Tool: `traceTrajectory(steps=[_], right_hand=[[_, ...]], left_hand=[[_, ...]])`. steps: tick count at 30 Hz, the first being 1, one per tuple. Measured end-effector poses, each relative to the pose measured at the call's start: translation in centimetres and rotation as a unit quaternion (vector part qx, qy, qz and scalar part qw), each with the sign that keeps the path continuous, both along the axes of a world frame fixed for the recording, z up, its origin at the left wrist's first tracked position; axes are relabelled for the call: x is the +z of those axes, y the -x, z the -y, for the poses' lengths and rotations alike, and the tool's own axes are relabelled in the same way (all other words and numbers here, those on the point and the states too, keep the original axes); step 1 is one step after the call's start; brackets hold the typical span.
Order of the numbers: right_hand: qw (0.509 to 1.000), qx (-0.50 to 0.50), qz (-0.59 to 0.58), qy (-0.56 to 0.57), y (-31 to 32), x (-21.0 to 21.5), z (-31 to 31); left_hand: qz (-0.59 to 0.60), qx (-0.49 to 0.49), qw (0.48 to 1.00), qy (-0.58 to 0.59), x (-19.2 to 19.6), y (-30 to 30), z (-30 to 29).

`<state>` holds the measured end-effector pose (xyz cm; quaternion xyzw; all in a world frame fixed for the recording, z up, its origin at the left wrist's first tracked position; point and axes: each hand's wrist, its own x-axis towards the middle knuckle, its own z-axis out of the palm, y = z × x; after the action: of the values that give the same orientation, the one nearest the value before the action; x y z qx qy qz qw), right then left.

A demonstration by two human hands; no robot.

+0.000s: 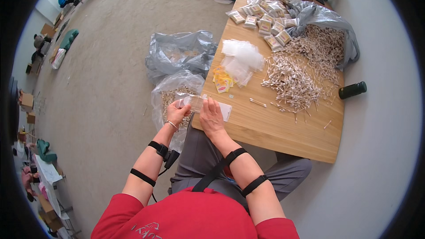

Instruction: Counting and packaging cotton swabs into small plastic bags at a production table.

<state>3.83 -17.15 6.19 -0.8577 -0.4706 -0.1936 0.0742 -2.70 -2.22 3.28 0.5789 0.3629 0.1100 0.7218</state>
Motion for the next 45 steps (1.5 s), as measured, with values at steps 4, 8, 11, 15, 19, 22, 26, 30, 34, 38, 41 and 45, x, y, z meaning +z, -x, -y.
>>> traceTrajectory(steps=[4, 8, 11, 15, 19, 22, 26, 30, 34, 38, 41, 45], right_hand=[[1.0, 0.008, -0.001, 0.014, -0.2, -0.3, -0.4], [1.0, 0.021, 0.003, -0.005, 0.1, -0.4, -1.2], [0.999, 0.028, -0.039, 0.003, 0.3, -0.8, -1.3], [0.958, -0.06, -0.236, -0.152, 0.9, -1.5, -0.3], [0.877, -0.075, -0.371, -0.294, 1.2, -1.9, -0.8], [0.821, -0.057, -0.424, -0.377, 1.0, -2.2, -2.2], [0.793, -0.064, -0.445, -0.411, 0.6, -2.4, -3.5], [0.787, -0.053, -0.456, -0.412, 1.1, -2.3, -4.5], [0.786, -0.043, -0.464, -0.407, 0.9, -2.3, -4.4], [0.798, -0.04, -0.453, -0.396, 0.8, -2.4, -4.3], [0.797, -0.034, -0.455, -0.396, 1.0, -2.4, -4.4], [0.803, -0.032, -0.449, -0.39, 1.0, -2.6, -4.6]], left_hand=[[-0.005, 0.001, 1.0, 0.001, 0.3, -0.1, 0.1], [-0.019, 0.003, 1.0, 0.009, 0.6, -0.2, 0.1], [-0.029, -0.005, 1.0, 0.003, 0.3, -0.1, 0.0], [-0.025, -0.017, 0.999, 0.027, -0.4, 0.2, -0.6], [0.013, 0.029, 0.998, 0.049, -2.0, -0.2, -2.4], [0.091, 0.056, 0.982, 0.159, -2.4, -0.9, -2.4], [0.083, 0.023, 0.986, 0.144, -1.8, -1.9, -1.2], [0.025, -0.018, 0.996, 0.081, -2.5, -1.6, -2.0], [0.02, -0.025, 0.998, 0.046, -2.1, -2.0, -1.7], [0.042, 0.022, 0.997, 0.063, -1.8, -2.9, -0.6], [0.032, 0.033, 0.998, 0.04, -2.1, -3.1, -0.6], [0.002, 0.033, 0.999, 0.01, -2.2, -3.2, -0.5]])
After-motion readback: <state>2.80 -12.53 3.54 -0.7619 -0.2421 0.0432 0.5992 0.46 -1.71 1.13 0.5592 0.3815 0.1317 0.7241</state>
